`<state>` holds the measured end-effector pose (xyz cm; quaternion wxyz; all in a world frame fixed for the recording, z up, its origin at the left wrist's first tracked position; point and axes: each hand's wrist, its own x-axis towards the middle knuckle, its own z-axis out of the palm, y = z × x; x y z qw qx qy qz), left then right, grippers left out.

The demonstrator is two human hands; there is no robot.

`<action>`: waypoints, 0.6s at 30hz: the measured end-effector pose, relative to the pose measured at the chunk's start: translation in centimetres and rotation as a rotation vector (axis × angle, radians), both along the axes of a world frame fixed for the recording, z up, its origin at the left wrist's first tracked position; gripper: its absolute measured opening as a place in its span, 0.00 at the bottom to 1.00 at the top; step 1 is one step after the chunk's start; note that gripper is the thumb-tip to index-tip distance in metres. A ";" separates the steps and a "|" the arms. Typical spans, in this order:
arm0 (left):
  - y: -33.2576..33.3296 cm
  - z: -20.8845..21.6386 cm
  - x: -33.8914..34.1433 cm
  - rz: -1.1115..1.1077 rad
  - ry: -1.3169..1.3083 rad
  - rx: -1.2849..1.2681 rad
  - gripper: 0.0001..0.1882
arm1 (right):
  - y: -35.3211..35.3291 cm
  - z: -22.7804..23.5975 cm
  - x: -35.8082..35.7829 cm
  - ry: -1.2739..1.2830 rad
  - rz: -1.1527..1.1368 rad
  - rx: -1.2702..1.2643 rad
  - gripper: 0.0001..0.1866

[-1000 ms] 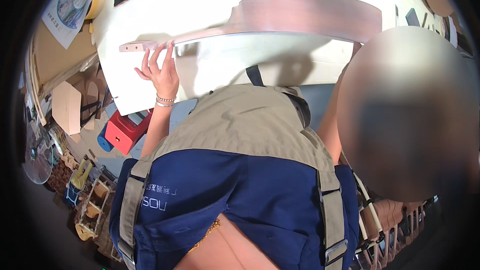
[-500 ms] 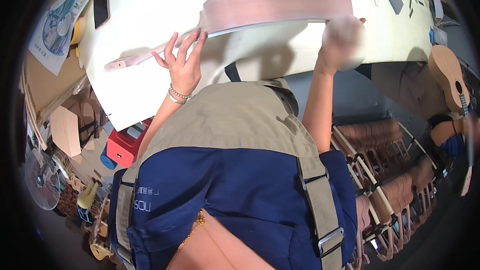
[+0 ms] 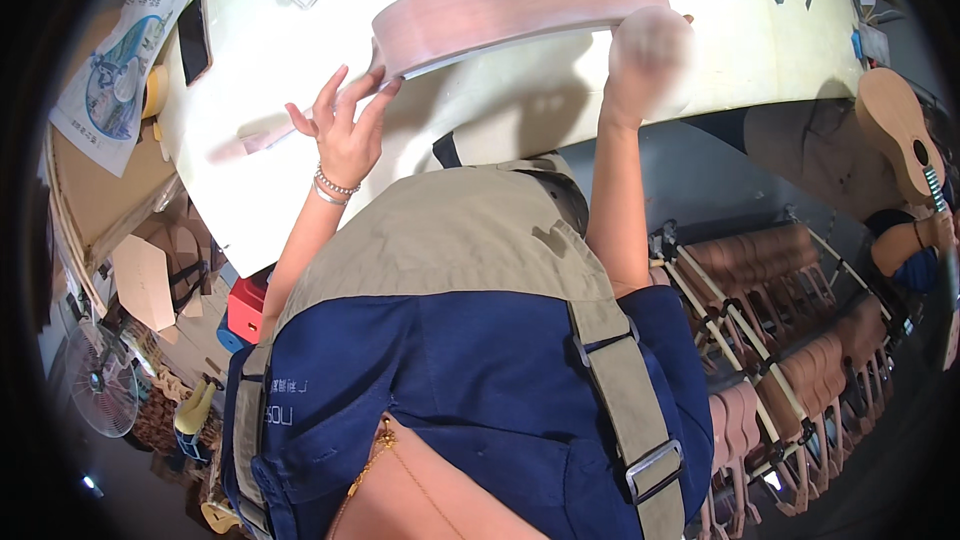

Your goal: The person repeatedly picks up unfinished guitar bodies from a rack, places them on a workbench, wipes the surface with a cloth, applies tape to the soundhole, and returns them to the rack.

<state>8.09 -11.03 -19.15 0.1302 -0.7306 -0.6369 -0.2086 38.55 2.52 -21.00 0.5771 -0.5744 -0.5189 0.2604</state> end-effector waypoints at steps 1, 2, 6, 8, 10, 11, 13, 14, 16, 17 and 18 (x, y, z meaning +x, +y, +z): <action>0.2 0.0 0.0 -0.006 0.012 -0.010 0.16 | 0.0 -0.3 0.0 0.041 0.003 -0.001 0.40; 0.4 -0.1 0.1 -0.015 -0.017 0.032 0.16 | 0.0 -0.6 0.0 0.082 0.004 -0.001 0.40; 2.1 0.0 2.3 -0.032 -0.053 0.138 0.15 | -0.1 -0.4 -0.7 0.167 0.006 0.057 0.44; 3.0 0.9 4.2 -0.067 -0.047 0.135 0.15 | -0.6 0.7 -1.3 0.131 0.018 -0.012 0.48; 4.3 2.6 5.8 -0.133 -0.054 0.121 0.16 | -0.6 1.3 -1.9 0.296 0.058 -0.010 0.52; 4.5 4.2 6.0 -0.238 -0.110 0.130 0.16 | -1.2 2.1 -2.7 0.409 0.049 -0.018 0.56; 6.6 7.9 6.7 -0.298 -0.271 0.048 0.27 | -1.2 1.4 -2.6 0.199 0.060 -0.029 0.64; 7.5 9.5 7.3 -0.248 -0.343 -0.051 0.32 | -1.7 3.0 -3.6 0.309 0.080 -0.070 0.66; 10.8 9.3 7.2 -0.173 -0.191 -0.315 0.38 | -1.7 3.7 -4.0 0.319 0.113 -0.112 0.68; 12.0 9.3 7.2 -0.129 -0.111 -0.442 0.41 | -1.5 3.8 -3.8 0.305 0.129 -0.112 0.68; 12.4 9.8 7.1 -0.135 -0.206 -0.436 0.40 | -0.9 4.4 -3.9 0.290 0.142 -0.101 0.68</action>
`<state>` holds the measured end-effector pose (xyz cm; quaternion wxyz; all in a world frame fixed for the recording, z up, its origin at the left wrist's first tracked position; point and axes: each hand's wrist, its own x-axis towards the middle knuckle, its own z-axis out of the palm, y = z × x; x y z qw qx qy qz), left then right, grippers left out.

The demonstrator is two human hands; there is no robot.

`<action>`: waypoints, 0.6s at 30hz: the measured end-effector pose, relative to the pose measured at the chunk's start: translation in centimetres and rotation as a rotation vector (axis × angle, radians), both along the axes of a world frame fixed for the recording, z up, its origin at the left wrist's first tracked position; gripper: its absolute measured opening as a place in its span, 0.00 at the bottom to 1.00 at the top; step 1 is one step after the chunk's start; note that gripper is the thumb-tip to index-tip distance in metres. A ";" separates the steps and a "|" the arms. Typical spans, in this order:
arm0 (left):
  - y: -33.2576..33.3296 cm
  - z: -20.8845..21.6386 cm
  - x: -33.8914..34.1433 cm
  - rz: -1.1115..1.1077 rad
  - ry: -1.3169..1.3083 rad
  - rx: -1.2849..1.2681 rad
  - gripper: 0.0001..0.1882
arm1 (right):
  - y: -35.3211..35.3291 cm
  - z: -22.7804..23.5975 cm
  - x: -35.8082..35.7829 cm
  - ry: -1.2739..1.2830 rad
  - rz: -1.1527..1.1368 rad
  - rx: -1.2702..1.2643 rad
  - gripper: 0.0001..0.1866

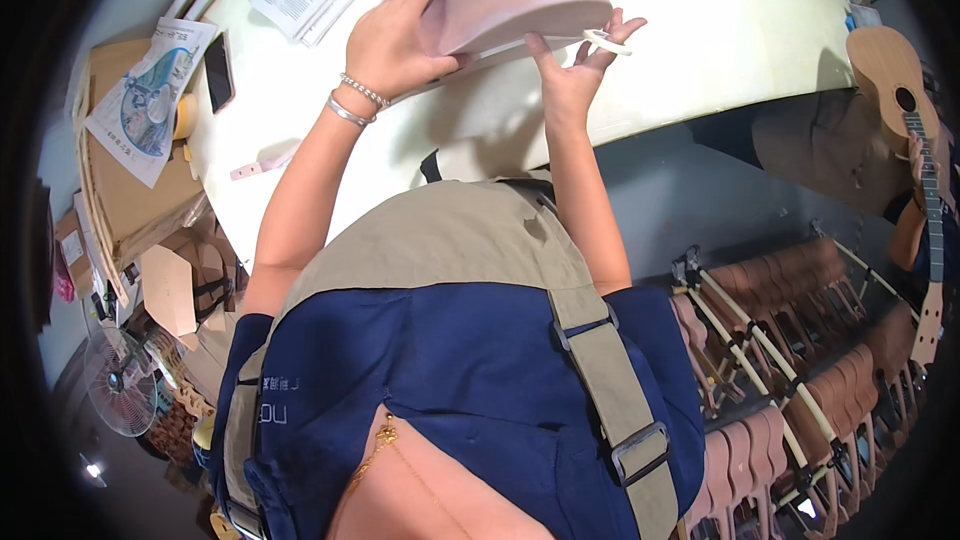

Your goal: The person repeatedly picks up unfinished guitar bodies from a rack, places them on a workbench, wipes the surface with a cloth, applies tape to the soundhole, and returns them to the rack.

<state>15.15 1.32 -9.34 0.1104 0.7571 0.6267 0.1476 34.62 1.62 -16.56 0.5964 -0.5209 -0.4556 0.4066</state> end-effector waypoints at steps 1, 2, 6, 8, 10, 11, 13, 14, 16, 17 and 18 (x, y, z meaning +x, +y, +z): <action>0.2 0.5 -0.4 0.015 -0.093 0.000 0.40 | 0.2 0.9 0.1 -0.086 0.012 0.043 0.68; 0.3 1.2 -0.7 0.032 -0.185 0.001 0.40 | 0.0 2.1 0.5 -0.171 0.025 0.088 0.68; -1.4 9.1 -2.8 0.093 -0.464 0.228 0.42 | -0.8 12.8 -0.7 -0.255 0.015 0.412 0.67; -1.9 13.5 -3.8 -0.005 -0.842 0.368 0.40 | -1.0 16.6 -0.9 -0.107 0.041 0.524 0.65; -4.7 17.0 -4.6 -0.013 -0.939 0.420 0.33 | -1.9 19.3 -2.5 0.259 0.189 0.523 0.63; -5.6 17.4 -5.7 -0.009 -0.962 0.476 0.34 | -2.1 19.8 -3.0 0.315 0.263 0.545 0.61; -8.2 17.6 -7.8 -0.027 -1.013 0.536 0.33 | -3.3 20.1 -4.2 0.408 0.426 0.498 0.57; -9.3 17.5 -8.9 -0.020 -1.034 0.572 0.34 | -3.6 20.0 -4.8 0.400 0.498 0.466 0.56; -11.0 16.3 -9.9 0.014 -1.067 0.683 0.38 | -4.2 19.5 -6.1 0.520 0.645 0.390 0.55; -11.8 15.6 -10.5 0.063 -0.922 0.765 0.40 | -4.3 19.4 -6.7 0.483 0.679 0.386 0.55; -12.0 15.4 -9.7 0.108 -0.871 0.988 0.40 | -4.4 19.0 -7.3 0.442 0.710 0.379 0.54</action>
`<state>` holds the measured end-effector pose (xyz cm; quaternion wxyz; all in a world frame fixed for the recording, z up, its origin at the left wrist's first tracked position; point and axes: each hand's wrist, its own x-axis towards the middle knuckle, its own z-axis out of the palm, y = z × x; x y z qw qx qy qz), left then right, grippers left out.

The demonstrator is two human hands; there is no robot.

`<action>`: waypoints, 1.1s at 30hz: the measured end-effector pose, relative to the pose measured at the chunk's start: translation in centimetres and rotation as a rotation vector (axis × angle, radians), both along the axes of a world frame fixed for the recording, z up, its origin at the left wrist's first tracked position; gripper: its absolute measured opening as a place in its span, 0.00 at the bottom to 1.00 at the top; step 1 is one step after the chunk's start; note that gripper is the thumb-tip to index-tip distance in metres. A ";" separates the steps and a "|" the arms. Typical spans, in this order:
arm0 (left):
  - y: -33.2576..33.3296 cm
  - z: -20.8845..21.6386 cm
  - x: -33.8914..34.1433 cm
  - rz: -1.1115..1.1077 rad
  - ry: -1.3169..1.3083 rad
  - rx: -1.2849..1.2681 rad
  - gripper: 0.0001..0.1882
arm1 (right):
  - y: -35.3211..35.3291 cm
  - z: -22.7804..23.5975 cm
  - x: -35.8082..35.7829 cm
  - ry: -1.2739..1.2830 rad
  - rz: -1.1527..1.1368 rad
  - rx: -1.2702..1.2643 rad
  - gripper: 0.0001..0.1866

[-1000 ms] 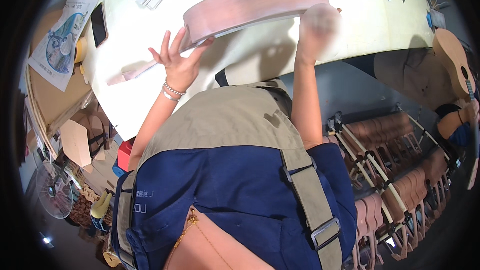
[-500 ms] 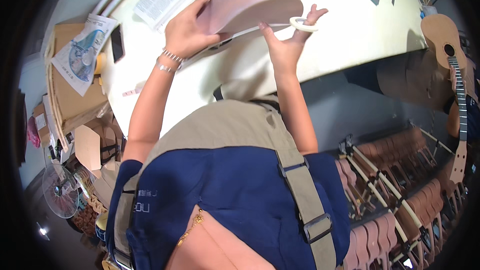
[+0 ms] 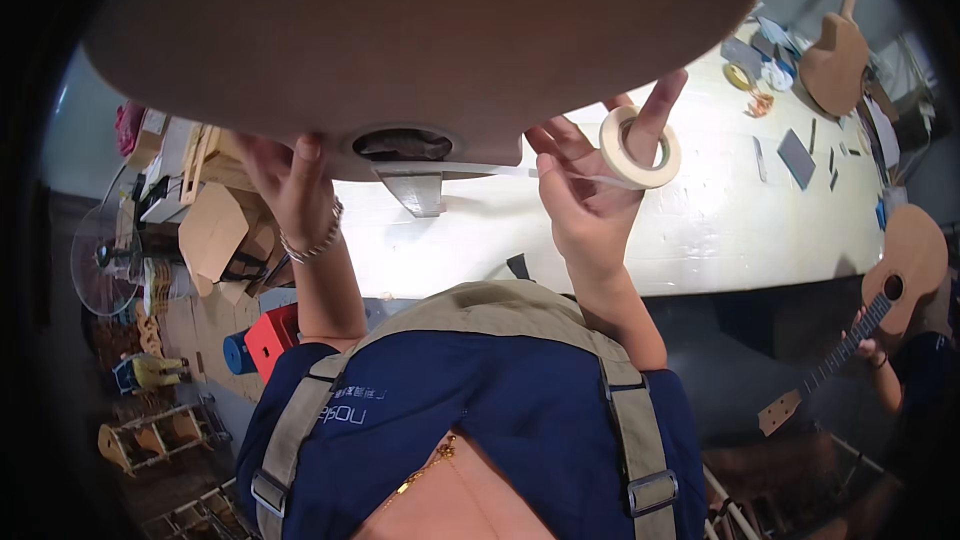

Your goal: The person repeatedly picks up unfinished guitar bodies from a rack, places them on a workbench, wipes the surface with a cloth, applies tape to the soundhole, and returns them to the rack.

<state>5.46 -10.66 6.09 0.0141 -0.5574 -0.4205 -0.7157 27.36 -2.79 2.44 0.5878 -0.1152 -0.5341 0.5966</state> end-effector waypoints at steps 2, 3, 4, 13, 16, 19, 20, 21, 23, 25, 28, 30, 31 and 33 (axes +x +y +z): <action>0.0 -0.1 1.9 0.261 0.114 0.252 0.37 | -0.4 0.2 -1.0 -0.005 0.032 0.016 0.55; -0.8 0.0 0.9 0.335 0.327 0.298 0.35 | -0.6 0.3 -1.3 -0.014 0.040 0.039 0.55; -1.3 -0.1 0.1 0.407 0.581 0.344 0.33 | -0.8 0.3 -1.6 -0.022 0.045 0.060 0.56; -5.7 -1.3 -0.5 0.547 0.984 -0.104 0.12 | -1.2 0.1 -2.8 -0.048 0.125 0.296 0.55; -6.5 -1.4 -1.4 0.585 1.235 -0.178 0.10 | -1.4 -0.1 -3.0 -0.037 0.129 0.258 0.54; -5.8 -1.6 -1.1 0.592 1.049 -0.029 0.13 | -1.6 -0.1 -3.1 -0.098 0.100 0.269 0.54; -5.6 -1.8 -1.1 0.604 0.991 0.016 0.13 | -1.6 -0.2 -3.2 -0.124 0.071 0.305 0.54; -5.7 -2.0 -1.5 0.646 1.024 0.020 0.12 | -1.5 -0.2 -3.2 -0.137 0.055 0.312 0.54; -6.0 -2.4 -2.4 0.729 1.089 0.028 0.11 | -1.6 -0.3 -3.2 -0.158 0.040 0.296 0.53; -5.9 -2.6 -2.7 0.803 1.135 0.051 0.10 | -1.6 -0.2 -3.0 -0.171 0.038 0.266 0.53; -5.5 -2.8 -2.8 0.867 1.142 0.102 0.09 | -1.6 -0.3 -3.1 -0.158 0.044 0.263 0.53; -5.6 -4.1 -2.8 0.858 1.097 0.111 0.08 | -1.2 -0.4 -3.4 -0.116 0.057 0.301 0.53; -5.7 -4.5 -2.9 0.801 1.106 0.128 0.08 | -1.2 -0.3 -3.4 -0.118 0.067 0.285 0.53; -5.4 -4.1 -2.6 0.636 1.149 0.182 0.12 | -1.3 -0.2 -3.3 -0.128 0.080 0.260 0.53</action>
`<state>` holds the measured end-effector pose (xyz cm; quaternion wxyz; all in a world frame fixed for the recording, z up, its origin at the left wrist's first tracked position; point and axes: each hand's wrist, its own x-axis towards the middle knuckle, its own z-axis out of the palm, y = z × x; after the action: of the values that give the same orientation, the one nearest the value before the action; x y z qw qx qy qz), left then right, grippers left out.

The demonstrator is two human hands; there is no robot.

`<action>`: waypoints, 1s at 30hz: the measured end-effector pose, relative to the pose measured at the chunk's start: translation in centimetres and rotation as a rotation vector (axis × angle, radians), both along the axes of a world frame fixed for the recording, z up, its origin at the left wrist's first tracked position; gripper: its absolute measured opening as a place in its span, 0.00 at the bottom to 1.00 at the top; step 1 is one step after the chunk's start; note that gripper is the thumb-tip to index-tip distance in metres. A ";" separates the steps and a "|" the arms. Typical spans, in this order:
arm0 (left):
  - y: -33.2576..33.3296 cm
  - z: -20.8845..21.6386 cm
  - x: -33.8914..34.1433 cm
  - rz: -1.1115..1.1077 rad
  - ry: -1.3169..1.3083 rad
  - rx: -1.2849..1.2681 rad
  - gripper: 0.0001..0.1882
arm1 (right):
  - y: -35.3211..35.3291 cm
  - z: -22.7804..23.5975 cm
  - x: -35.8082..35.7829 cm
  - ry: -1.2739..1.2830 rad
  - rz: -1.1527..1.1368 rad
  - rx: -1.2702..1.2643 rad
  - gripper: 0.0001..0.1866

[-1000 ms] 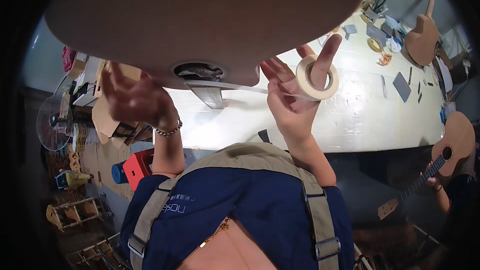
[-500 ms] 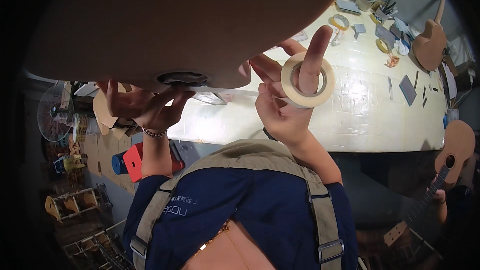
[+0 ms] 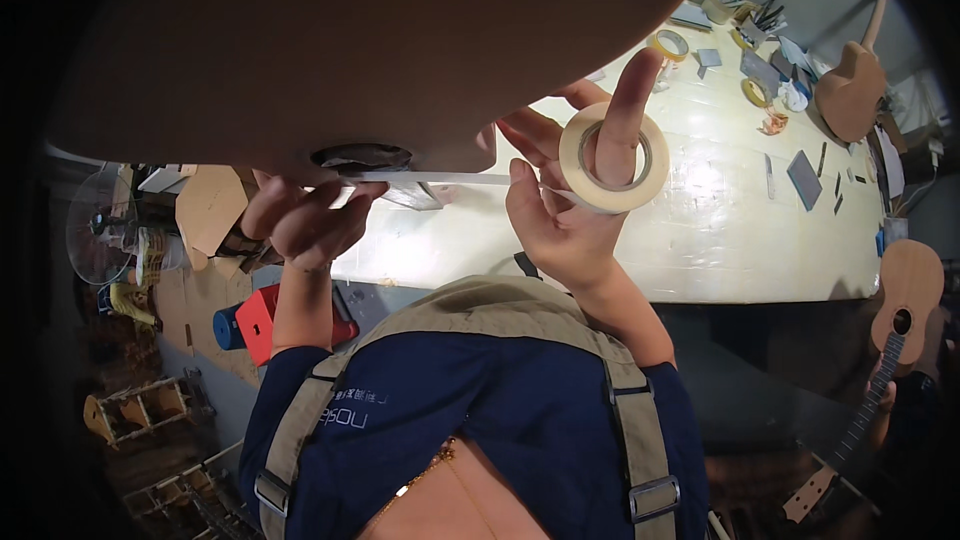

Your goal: The person repeatedly picks up unfinished guitar bodies from a rack, places them on a workbench, wipes the surface with a cloth, applies tape to the soundhole, and returns them to the rack.

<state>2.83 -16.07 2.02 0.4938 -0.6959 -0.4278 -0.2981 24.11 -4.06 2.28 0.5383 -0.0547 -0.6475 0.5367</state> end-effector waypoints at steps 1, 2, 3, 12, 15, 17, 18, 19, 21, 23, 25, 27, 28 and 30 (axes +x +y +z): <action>0.2 0.3 0.5 -0.061 -0.049 -0.059 0.12 | 0.2 0.0 0.0 -0.003 -0.014 0.022 0.53; 0.4 0.7 0.9 -0.124 -0.096 -0.116 0.13 | 0.4 0.0 -0.1 -0.005 -0.028 0.043 0.53; 0.1 1.0 1.3 -0.110 -0.111 -0.135 0.14 | 0.5 0.4 0.1 -0.009 -0.034 0.062 0.53; -0.8 2.7 4.1 0.112 -0.090 -0.200 0.13 | 0.8 2.1 1.8 0.000 -0.144 0.165 0.54; -0.6 2.7 4.1 0.120 -0.096 -0.189 0.09 | 0.8 2.4 1.8 -0.027 -0.176 0.168 0.53; -0.3 1.9 4.0 0.099 -0.142 -0.158 0.11 | 0.7 2.6 1.7 -0.058 -0.204 0.172 0.53; -0.3 1.7 4.0 0.091 -0.160 -0.142 0.11 | 0.7 2.7 1.8 -0.078 -0.220 0.179 0.53; -0.3 1.7 4.0 0.086 -0.165 -0.143 0.11 | 0.6 2.8 1.9 -0.100 -0.236 0.186 0.54; -0.3 1.8 4.2 0.073 -0.174 -0.146 0.11 | 0.8 2.9 2.0 -0.113 -0.241 0.223 0.53; -0.4 1.8 4.3 0.072 -0.177 -0.156 0.12 | 0.7 3.1 2.1 -0.123 -0.245 0.244 0.53; -0.6 1.7 4.3 0.073 -0.177 -0.165 0.12 | 0.7 3.3 2.1 -0.125 -0.241 0.252 0.53; -0.6 1.7 4.3 0.072 -0.178 -0.172 0.12 | 0.6 3.3 2.0 -0.110 -0.242 0.239 0.53; -0.6 1.8 4.3 0.070 -0.180 -0.173 0.13 | 0.6 3.4 2.0 -0.103 -0.243 0.233 0.53; -0.5 1.9 4.4 0.073 -0.183 -0.173 0.13 | 0.6 3.4 2.0 -0.109 -0.250 0.245 0.53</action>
<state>7.22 -16.60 3.93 0.4015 -0.6897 -0.5201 -0.3041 26.12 -3.42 5.72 0.5675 -0.0979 -0.7244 0.3789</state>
